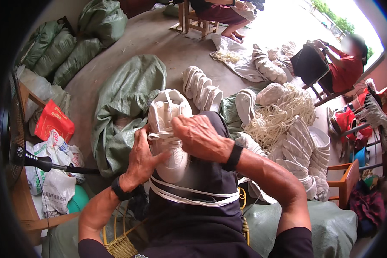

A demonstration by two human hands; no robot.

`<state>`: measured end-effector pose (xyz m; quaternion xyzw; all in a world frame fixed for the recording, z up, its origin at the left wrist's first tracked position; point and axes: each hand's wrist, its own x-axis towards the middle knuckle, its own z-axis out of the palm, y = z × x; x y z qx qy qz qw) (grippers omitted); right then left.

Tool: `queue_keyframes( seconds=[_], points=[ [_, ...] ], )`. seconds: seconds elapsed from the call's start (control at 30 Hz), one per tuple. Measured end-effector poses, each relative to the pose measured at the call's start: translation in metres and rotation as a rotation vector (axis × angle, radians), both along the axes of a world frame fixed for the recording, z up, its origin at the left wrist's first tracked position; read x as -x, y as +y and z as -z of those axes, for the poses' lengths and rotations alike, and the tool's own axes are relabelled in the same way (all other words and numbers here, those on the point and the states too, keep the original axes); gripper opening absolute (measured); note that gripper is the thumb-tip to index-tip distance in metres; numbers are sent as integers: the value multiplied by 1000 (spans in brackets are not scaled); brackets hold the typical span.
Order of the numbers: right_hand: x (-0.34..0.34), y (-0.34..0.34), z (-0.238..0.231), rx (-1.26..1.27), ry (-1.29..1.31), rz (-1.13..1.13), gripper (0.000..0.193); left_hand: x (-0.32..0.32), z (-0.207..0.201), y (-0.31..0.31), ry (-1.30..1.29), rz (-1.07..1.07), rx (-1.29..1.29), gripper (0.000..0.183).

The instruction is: Insert and tie laces into a white sneaker while holding it against the lap.

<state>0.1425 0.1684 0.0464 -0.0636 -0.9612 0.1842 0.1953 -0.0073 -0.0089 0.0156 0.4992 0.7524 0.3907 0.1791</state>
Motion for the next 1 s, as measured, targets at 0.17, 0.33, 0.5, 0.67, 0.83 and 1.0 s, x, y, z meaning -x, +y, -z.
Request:
queue_keyframes(
  seconds=[0.17, 0.33, 0.5, 0.67, 0.83, 1.0],
  points=[
    [-14, 11, -8, 109, -53, -34, 14, 0, 4, 0, 14, -32, 24, 104],
    [-6, 1, 0, 214, -52, -106, 17, -1, 7, 1, 11, -17, -4, 106],
    [1, -5, 2, 75, -137, 37, 16, -1, 5, 0, 22, -4, -29, 101],
    [-17, 20, -20, 505, -199, 90, 9, -1, 6, 0, 67, -10, -22, 102],
    [-25, 26, -22, 566, -189, -5, 16, -4, 9, 2, 85, -18, -34, 103],
    [-17, 9, -11, 285, -202, 9, 25, -4, 7, 1, 22, -15, -11, 102]
  ],
)
